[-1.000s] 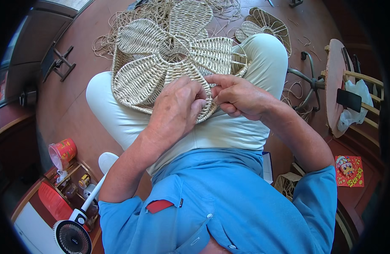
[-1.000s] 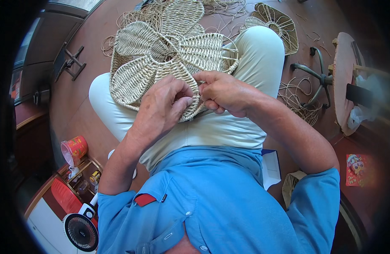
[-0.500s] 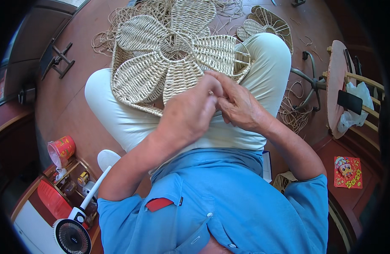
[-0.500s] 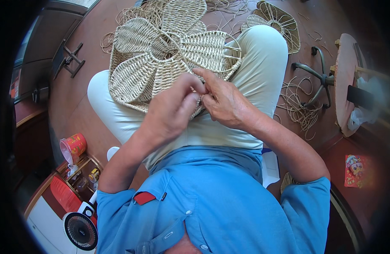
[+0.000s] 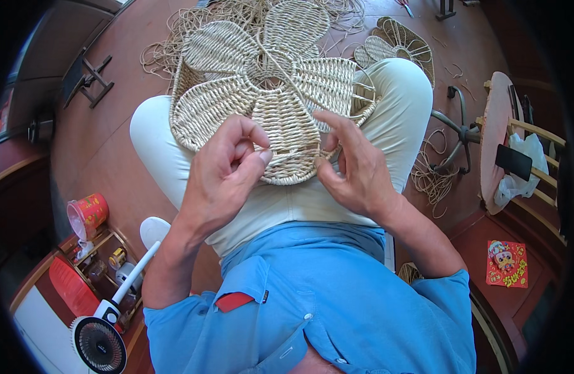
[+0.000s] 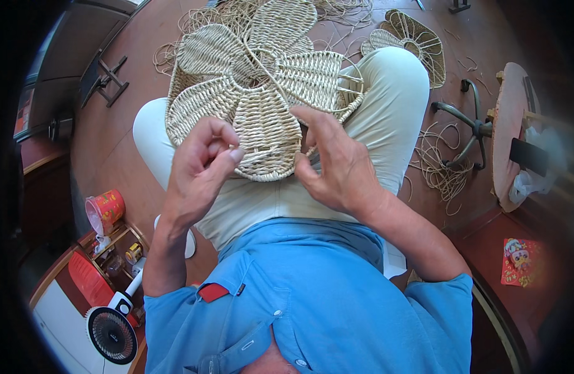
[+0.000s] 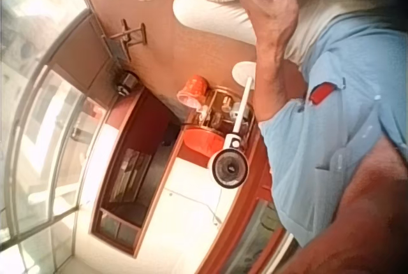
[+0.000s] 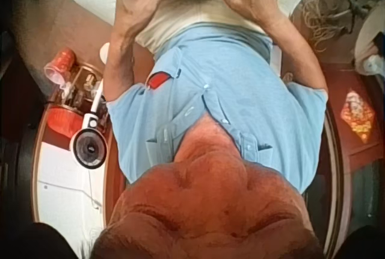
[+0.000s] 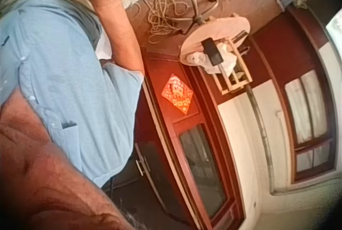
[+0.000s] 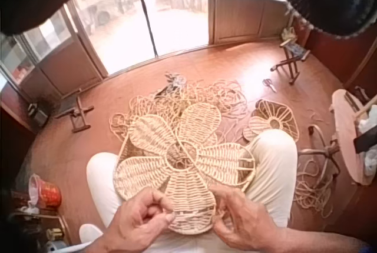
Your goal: The person is weaving a large flower-shaped decorative object using straw or rope materials.
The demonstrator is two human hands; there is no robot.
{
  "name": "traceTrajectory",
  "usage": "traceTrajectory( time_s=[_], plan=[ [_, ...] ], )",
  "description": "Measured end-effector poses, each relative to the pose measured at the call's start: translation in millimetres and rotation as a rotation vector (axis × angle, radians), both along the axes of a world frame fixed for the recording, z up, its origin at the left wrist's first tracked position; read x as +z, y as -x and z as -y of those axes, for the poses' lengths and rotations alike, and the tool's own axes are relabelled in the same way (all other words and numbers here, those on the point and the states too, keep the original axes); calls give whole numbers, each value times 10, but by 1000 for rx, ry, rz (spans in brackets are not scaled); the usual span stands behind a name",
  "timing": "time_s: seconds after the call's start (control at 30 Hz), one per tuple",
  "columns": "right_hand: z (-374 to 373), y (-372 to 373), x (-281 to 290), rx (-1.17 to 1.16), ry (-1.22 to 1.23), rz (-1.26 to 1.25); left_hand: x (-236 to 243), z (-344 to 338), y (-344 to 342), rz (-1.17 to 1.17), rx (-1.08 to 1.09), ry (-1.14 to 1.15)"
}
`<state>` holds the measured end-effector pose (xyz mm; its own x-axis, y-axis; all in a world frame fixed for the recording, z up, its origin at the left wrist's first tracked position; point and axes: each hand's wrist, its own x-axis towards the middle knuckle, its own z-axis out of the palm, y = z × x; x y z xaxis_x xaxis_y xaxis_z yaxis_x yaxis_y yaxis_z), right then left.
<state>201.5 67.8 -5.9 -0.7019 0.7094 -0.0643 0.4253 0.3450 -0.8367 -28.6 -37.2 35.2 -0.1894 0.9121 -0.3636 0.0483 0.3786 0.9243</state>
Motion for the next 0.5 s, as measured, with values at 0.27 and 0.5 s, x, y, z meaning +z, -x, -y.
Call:
traceTrajectory(
  time_s=[0.27, 0.5],
  plan=[
    [36, 294, 501, 272, 302, -238, 735, 227, 674, -32, 143, -423],
    [-935, -531, 331, -172, 720, -616, 778, 585, 1605, 169, 384, -414]
  ],
)
